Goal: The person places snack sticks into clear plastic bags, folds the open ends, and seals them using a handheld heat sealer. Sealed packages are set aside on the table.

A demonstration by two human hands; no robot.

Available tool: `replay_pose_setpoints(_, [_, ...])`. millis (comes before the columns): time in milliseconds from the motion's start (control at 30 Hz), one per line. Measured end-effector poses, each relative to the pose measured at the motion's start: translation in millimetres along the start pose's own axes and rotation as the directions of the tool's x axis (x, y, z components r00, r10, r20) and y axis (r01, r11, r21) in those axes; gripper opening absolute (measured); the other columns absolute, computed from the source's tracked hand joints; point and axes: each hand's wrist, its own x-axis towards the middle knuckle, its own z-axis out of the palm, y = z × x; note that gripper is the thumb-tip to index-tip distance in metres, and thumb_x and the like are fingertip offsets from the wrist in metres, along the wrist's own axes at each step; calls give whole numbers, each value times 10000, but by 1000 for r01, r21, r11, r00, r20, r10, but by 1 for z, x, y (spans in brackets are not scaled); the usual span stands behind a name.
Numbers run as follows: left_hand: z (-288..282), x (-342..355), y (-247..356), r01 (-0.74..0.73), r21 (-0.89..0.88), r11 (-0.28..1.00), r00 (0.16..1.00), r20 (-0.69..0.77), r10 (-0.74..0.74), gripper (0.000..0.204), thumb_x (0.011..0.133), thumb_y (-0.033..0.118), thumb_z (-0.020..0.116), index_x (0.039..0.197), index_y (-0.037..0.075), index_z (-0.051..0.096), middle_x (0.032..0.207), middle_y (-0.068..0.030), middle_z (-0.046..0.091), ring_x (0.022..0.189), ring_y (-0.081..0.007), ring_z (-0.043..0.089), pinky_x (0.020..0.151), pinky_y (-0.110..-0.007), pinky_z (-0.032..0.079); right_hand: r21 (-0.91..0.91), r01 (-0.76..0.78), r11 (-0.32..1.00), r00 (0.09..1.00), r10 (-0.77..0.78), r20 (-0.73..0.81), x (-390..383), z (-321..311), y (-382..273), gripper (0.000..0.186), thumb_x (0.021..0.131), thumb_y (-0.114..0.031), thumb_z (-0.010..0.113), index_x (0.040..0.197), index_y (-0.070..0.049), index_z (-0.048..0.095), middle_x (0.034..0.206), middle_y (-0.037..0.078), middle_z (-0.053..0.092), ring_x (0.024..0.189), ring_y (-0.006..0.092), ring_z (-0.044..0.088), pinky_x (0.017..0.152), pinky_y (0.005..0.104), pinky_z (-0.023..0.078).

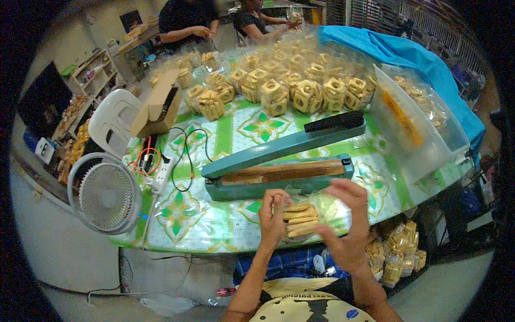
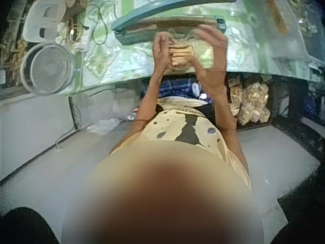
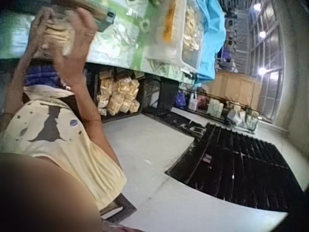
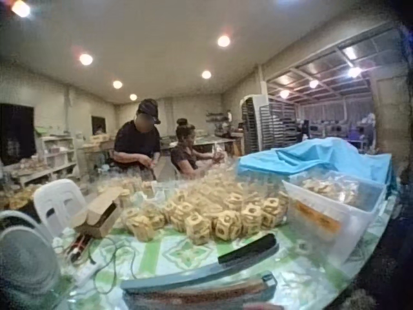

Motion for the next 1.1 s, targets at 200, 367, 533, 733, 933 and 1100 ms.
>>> replay_pose_setpoints(200, [18, 4, 23, 39, -190, 981, 998, -47, -49, 312, 1036, 319, 422, 835, 82, 456, 718, -20, 480, 689, -112, 482, 708, -272, 453, 510, -240, 826, 971, 203, 129, -28, 36, 70, 1091, 759, -752, 569, 1468, 4, 227, 1465, 182, 347, 1327, 318, 387, 1115, 436, 284])
replay_pose_setpoints(367, [21, 10, 27, 37, -163, 986, 999, 10, -36, 341, 984, 398, 519, 866, 90, 432, 703, 2, 463, 642, -90, 458, 599, -234, 399, 508, -268, 819, 956, 161, 245, -57, 66, 81, 1257, 597, -592, 817, 1496, -30, 142, 1448, 202, 330, 1354, 326, 333, 1120, 424, 276])
replay_pose_setpoints(533, [19, 21, 52, -47, -260, 965, 994, 82, 71, 374, 962, 438, 538, 881, 91, 424, 713, 1, 444, 608, -84, 442, 559, -218, 381, 550, -272, 789, 957, 164, 238, -59, 69, 81, 1312, 514, -398, 921, 1509, -82, 125, 1407, 185, 372, 1309, 320, 385, 1088, 414, 330])
replay_pose_setpoints(733, [-20, 38, 94, -216, -456, 863, 974, -166, 155, 453, 990, 536, 335, 814, 128, 427, 541, 42, 301, 492, -94, 313, 510, -257, 301, 377, -268, 887, 935, 145, 323, -53, 55, 105, 1280, 545, -360, 917, 1507, -69, 124, 1395, 185, 413, 1302, 333, 405, 1098, 431, 325])
replay_pose_setpoints(933, [-59, 12, 43, -31, -35, 999, 999, -44, 29, 514, 1012, 529, 314, 1017, 58, 519, 870, -49, 538, 800, -135, 532, 781, -290, 436, 343, -316, 885, 846, 99, 524, -55, 53, 126, 1198, 558, -309, 913, 1482, -21, 208, 1397, 200, 431, 1293, 341, 429, 1101, 416, 325])
replay_pose_setpoints(1100, [-33, -21, -24, 221, 81, 972, 960, 158, -232, 680, 924, 460, 573, 1414, 47, 345, 1337, -126, 451, 1255, -253, 447, 1072, -377, 350, 275, -319, 907, 857, 152, 493, -60, 61, 127, 1128, 554, -316, 909, 1448, -20, 288, 1370, 196, 471, 1271, 335, 460, 1089, 406, 339])
